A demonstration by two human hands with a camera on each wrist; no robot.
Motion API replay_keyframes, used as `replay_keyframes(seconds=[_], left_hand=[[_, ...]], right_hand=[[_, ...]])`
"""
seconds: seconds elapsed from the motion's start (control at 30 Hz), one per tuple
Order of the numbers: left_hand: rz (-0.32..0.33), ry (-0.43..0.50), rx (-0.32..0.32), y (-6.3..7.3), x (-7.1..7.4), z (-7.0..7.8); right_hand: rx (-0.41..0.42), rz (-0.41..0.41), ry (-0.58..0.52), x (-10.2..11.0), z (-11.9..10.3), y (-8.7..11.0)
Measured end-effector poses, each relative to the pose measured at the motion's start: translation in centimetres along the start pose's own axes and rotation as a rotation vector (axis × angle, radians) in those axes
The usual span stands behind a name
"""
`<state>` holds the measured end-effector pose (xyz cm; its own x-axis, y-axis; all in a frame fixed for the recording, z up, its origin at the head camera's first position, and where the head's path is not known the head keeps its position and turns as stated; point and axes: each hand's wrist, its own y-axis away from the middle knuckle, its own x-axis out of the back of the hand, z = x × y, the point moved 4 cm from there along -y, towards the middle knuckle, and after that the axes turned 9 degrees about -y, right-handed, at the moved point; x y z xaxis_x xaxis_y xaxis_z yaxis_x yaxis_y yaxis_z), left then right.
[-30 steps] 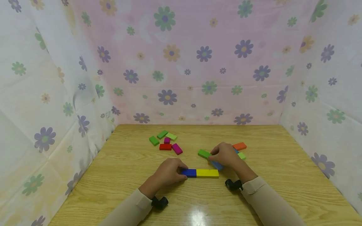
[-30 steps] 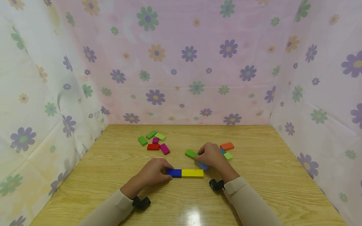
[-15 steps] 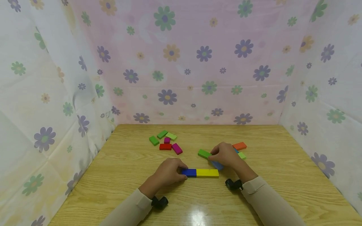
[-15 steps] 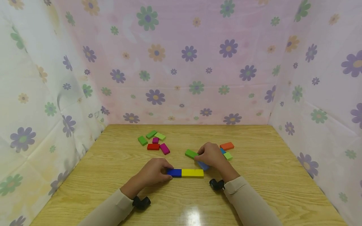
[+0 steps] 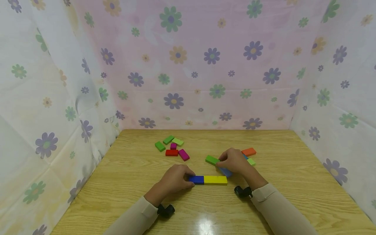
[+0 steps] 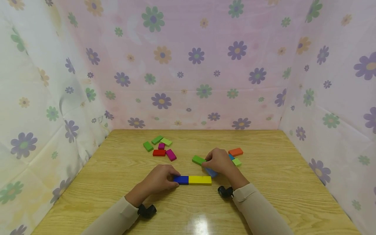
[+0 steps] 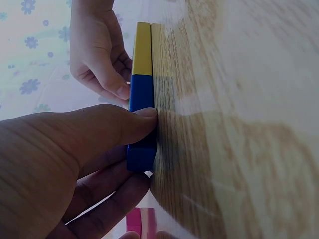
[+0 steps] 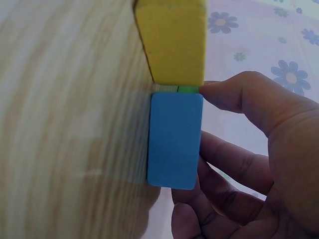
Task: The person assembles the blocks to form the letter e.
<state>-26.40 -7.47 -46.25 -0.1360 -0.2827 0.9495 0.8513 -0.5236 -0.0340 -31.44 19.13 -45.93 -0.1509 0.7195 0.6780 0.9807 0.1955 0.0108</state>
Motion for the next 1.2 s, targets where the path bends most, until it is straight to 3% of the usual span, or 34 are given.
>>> replay_keyframes(seconds=[0.67, 0.9, 1.2], left_hand=[[0.002, 0.011, 0.004, 0.0, 0.0, 0.0], [0.006, 0.009, -0.005, 0.0, 0.0, -0.1], [0.012, 0.015, -0.004, 0.0, -0.1, -0.2]], right_hand=[[-0.006, 0.013, 0.002, 1.4, -0.4, 0.3], [0.052, 0.046, 0.024, 3.0, -0.1, 0.0], [0.103, 0.076, -0.026, 5.2, 0.6, 0.3]])
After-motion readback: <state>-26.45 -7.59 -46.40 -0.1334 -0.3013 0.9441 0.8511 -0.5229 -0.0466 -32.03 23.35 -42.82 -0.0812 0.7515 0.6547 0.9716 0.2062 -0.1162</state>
